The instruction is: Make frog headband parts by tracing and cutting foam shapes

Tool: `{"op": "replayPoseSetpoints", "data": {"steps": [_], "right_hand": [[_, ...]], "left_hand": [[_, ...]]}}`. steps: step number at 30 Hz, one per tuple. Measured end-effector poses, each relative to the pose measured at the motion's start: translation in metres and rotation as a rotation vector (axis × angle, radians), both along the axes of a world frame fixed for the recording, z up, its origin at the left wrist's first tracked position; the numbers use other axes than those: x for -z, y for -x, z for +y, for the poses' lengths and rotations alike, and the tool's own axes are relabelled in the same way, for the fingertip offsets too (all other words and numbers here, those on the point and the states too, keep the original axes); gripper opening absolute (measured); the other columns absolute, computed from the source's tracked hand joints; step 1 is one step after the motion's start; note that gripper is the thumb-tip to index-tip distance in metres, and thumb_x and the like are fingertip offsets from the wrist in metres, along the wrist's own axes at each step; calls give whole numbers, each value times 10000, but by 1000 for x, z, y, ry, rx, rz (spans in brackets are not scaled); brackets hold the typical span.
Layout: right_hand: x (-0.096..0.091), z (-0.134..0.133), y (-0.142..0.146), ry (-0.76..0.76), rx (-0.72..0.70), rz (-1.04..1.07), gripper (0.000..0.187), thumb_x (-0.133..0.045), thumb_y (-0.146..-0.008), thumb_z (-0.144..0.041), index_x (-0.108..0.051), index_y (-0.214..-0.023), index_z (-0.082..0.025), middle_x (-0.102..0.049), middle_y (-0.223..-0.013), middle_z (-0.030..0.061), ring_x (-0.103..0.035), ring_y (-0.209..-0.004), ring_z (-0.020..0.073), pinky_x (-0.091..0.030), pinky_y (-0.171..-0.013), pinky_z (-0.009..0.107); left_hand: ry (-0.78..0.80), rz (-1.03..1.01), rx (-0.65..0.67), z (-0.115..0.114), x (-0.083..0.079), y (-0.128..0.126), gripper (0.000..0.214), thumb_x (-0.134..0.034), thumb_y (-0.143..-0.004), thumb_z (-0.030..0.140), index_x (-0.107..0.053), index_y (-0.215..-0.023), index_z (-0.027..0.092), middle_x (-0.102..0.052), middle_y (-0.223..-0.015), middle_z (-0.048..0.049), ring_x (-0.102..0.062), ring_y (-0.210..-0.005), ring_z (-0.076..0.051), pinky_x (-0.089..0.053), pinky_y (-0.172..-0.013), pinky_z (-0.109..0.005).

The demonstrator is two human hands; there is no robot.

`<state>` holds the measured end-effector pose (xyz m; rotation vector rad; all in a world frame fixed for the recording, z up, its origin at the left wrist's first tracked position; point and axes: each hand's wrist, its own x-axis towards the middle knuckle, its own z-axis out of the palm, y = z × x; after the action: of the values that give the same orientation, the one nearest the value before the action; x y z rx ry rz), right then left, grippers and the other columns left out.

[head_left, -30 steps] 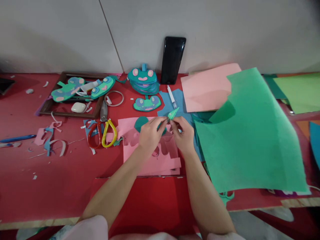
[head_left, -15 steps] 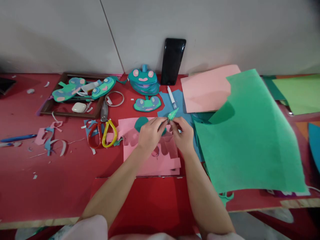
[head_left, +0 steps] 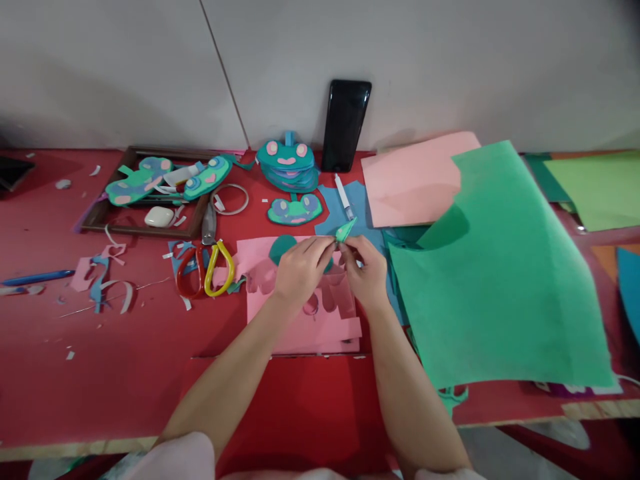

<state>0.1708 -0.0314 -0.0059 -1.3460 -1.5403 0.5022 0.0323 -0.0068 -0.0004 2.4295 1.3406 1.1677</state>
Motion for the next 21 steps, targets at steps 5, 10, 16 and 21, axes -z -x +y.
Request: {"op": "replayPoseSetpoints", "data": {"steps": [5,10,16,21], "right_hand": [[-1,0,0,8,-3,-1,138,-478,-919,-214,-603,-863,-205,-583,-737,6,-553,-662,119,-435,-587,263],[0,0,0,6,0,6,135,-477,-917,-210,-603,-866,-204,-585,-745,6,-552,-655,116,-430,-576,261],[1,0,0,-3,1,-1,139,-478,-915,-208,-607,-863,-206,-591,-746,7,-555,-662,121,-434,-582,266],[1,0,-1,-7,-2,-6,141,-476,-916,-209,-609,-867,-212,-590,-748,10,-556,-667,128,-442,-586,272]], "left_hand": [[-60,29,19,1,2,0,154,-489,-927,211,-637,-961,188,-742,-906,-41,-699,-800,-151,-533,-716,-265],[-76,2,24,1,1,0,144,-501,-922,211,-635,-964,182,-743,-901,-42,-700,-807,-150,-536,-725,-261],[-85,45,37,1,-1,1,158,-491,-929,215,-642,-965,181,-747,-915,-43,-706,-821,-156,-549,-744,-272],[-92,70,42,1,-2,1,171,-482,-926,205,-644,-968,170,-747,-886,-63,-711,-809,-168,-556,-734,-289]]}}
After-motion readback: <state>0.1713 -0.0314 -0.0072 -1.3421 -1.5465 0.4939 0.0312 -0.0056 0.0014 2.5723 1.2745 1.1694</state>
